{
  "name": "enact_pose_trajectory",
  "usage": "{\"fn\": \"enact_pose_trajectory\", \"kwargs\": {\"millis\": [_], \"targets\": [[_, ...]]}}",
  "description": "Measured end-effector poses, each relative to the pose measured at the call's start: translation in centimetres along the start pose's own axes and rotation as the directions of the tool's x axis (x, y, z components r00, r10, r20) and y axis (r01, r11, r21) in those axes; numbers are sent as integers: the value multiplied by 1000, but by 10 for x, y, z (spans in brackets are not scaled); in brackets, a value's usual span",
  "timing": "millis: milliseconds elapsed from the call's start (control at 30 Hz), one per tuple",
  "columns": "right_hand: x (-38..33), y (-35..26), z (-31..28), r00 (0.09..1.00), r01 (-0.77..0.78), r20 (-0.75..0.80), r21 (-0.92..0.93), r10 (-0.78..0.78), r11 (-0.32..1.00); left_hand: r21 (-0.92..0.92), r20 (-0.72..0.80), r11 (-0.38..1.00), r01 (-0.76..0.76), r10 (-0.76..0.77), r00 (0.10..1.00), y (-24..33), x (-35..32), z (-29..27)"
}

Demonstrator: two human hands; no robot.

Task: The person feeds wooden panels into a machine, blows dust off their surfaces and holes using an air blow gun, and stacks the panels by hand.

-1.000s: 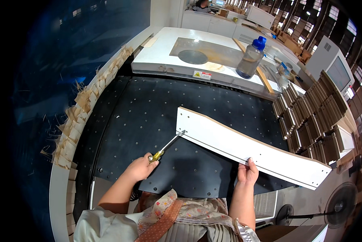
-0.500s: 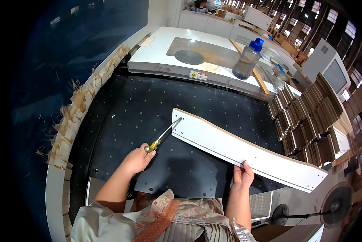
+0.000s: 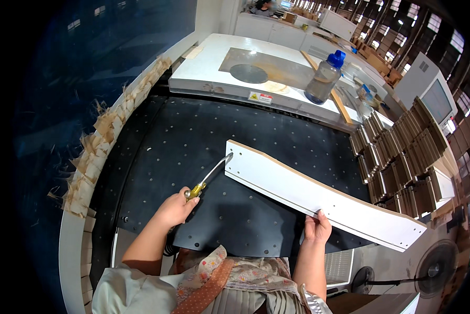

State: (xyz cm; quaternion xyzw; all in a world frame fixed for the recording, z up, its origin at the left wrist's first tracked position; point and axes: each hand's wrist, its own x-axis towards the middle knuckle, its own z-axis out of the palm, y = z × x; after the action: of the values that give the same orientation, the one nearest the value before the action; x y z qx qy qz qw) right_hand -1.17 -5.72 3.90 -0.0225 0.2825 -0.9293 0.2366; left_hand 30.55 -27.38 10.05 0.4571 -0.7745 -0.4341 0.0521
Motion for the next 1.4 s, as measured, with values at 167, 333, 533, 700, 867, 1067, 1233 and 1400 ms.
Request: {"fn": "enact_pose_trajectory", "kwargs": {"millis": [167, 333, 533, 700, 867, 1067, 1233, 1400], "targets": [[-1, -5, -6, 1000, -20, 13, 15, 20, 1000, 96, -83, 994, -54, 62, 995, -13, 8, 3], [-3, -8, -8, 1000, -16, 3, 27, 16, 1000, 63, -9, 998, 14, -14, 1000, -2, 3, 1], [-4, -6, -9, 1000, -14, -14, 16, 14, 1000, 192, -85, 977, -90, 108, 991, -18, 7, 4], [-1, -17, -18, 990, -11, 138, -26, 14, 1000, 96, 56, 994, 57, -63, 996, -6, -5, -18], [-6, -12, -1, 992, 17, 127, -39, -12, 999, -14, 97, 997, 73, -72, 993, -16, -15, -19], [-4, -8, -4, 998, 7, -67, -13, -7, 1000, 52, 204, 998, 41, -51, 978, -18, -28, 3], [-11, 2, -20, 985, -54, -161, 27, 58, 998, 220, 438, 966, -135, 26, 899, -17, -34, 53], [-18, 12, -23, 979, -99, -176, 48, 106, 994, 176, 645, 951, -256, 85, 760, -6, -24, 99]]}}
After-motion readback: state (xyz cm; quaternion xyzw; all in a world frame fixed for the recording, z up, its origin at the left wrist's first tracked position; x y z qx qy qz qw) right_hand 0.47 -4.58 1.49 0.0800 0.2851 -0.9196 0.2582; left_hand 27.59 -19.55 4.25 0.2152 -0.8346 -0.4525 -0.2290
